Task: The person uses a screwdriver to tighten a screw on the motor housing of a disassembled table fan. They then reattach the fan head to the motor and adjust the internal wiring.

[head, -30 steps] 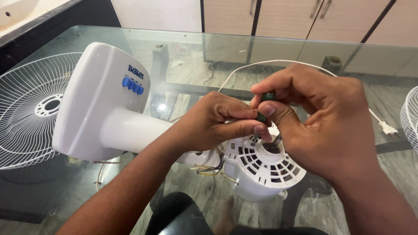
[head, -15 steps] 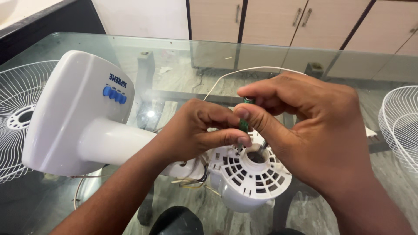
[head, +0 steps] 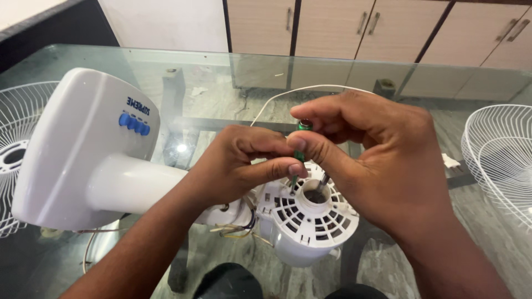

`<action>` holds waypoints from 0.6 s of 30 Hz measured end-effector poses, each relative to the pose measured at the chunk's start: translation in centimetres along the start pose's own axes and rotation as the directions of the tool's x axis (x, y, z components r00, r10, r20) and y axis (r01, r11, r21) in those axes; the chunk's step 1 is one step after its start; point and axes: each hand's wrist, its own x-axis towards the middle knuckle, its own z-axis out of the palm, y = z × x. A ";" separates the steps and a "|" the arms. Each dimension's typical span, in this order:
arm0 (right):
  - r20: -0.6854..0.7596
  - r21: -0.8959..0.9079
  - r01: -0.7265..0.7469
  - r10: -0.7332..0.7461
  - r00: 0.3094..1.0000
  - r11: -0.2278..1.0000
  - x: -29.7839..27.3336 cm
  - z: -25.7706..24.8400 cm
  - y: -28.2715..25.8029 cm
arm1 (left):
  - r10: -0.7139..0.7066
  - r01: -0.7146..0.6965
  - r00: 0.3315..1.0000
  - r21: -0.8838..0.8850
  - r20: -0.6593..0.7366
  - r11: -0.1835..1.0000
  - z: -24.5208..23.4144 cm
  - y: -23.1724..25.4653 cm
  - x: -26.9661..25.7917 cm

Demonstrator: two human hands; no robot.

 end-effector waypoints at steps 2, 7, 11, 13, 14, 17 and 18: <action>-0.001 0.012 -0.019 0.019 1.000 1.000 -0.1 0.3 -0.2 | -0.004 0.004 1.000 -0.022 -0.015 1.000 -0.1 0.0 -0.2; 0.046 -0.048 0.048 -0.046 0.998 0.998 -0.4 0.2 -0.8 | 0.007 -0.003 0.999 -0.102 0.034 0.995 -0.2 0.0 -0.3; 0.080 0.020 0.086 -0.087 0.993 0.996 -0.3 0.0 -1.0 | 0.132 -0.111 0.984 -0.167 0.118 0.980 -0.4 0.2 -0.5; 0.058 0.042 0.148 -0.150 0.987 0.988 -0.1 0.1 -1.1 | 0.147 -0.132 0.980 -0.114 0.130 0.985 -0.5 0.4 -0.4; 0.044 0.052 0.179 -0.181 0.982 0.982 0.0 0.1 -1.0 | 0.153 -0.142 0.981 -0.095 0.121 0.985 -0.7 0.4 -0.3; 0.030 -0.030 0.106 -0.105 0.994 0.994 -0.2 0.3 -0.6 | 0.129 -0.122 0.988 -0.084 0.090 0.989 -0.4 0.0 -0.3; 0.027 0.006 0.080 -0.080 0.996 0.997 -0.3 0.3 -0.5 | 0.098 -0.090 0.992 -0.104 0.076 0.991 -0.3 -0.2 -0.4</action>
